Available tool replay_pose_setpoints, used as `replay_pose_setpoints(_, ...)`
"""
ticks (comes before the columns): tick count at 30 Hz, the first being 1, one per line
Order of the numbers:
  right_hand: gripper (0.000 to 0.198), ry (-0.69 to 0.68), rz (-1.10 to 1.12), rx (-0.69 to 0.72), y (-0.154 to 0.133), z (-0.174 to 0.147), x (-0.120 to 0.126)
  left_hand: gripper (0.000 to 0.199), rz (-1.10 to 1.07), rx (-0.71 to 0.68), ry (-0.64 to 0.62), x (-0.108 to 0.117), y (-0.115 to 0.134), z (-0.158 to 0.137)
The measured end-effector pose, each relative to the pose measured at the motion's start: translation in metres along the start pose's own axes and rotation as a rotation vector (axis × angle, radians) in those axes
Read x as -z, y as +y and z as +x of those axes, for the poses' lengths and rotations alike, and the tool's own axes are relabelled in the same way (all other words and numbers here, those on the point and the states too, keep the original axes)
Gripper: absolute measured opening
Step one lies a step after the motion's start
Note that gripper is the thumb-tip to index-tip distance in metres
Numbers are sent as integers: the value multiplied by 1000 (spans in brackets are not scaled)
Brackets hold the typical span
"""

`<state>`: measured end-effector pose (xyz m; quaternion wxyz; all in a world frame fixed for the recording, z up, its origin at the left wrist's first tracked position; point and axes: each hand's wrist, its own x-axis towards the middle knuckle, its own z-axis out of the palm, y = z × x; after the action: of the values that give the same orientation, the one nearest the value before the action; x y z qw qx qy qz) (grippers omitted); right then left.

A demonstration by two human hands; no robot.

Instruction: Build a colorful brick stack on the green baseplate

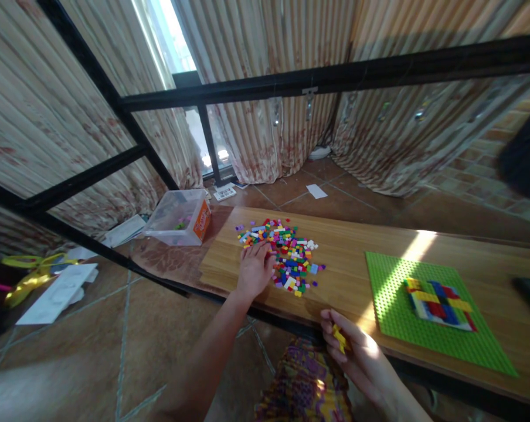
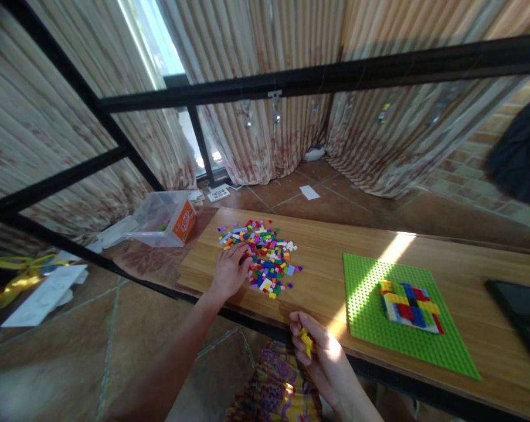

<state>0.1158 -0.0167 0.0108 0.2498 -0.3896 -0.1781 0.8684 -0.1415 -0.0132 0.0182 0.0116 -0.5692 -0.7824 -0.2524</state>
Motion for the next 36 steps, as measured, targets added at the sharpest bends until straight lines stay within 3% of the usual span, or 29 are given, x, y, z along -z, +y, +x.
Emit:
replay_pose_setpoints(3,25,4,-4,4,1,0,0,40,93,138,58,5,-15,11)
replay_pose_setpoints(6,26,5,-3,13,2,0,0,39,150,234,33,10,-30,22)
replay_pose_setpoints(9,27,12,2,10,2,0,0,34,145,220,-6,13,-39,23)
replay_pose_setpoints(13,27,3,-3,4,1,0,0,27,81,187,46,15,-43,9)
replay_pose_setpoints(20,28,5,-11,4,0,0,1,19,34,281,108,15,-54,-8)
replay_pose_setpoints(25,27,-3,3,-2,1,1,3,21,-58,344,96,12,-50,-2)
replay_pose_setpoints(30,25,-14,11,8,2,0,4,26,-115,317,78,7,-42,5)
replay_pose_setpoints(36,24,-11,0,6,1,-1,0,30,49,242,100,10,-25,38)
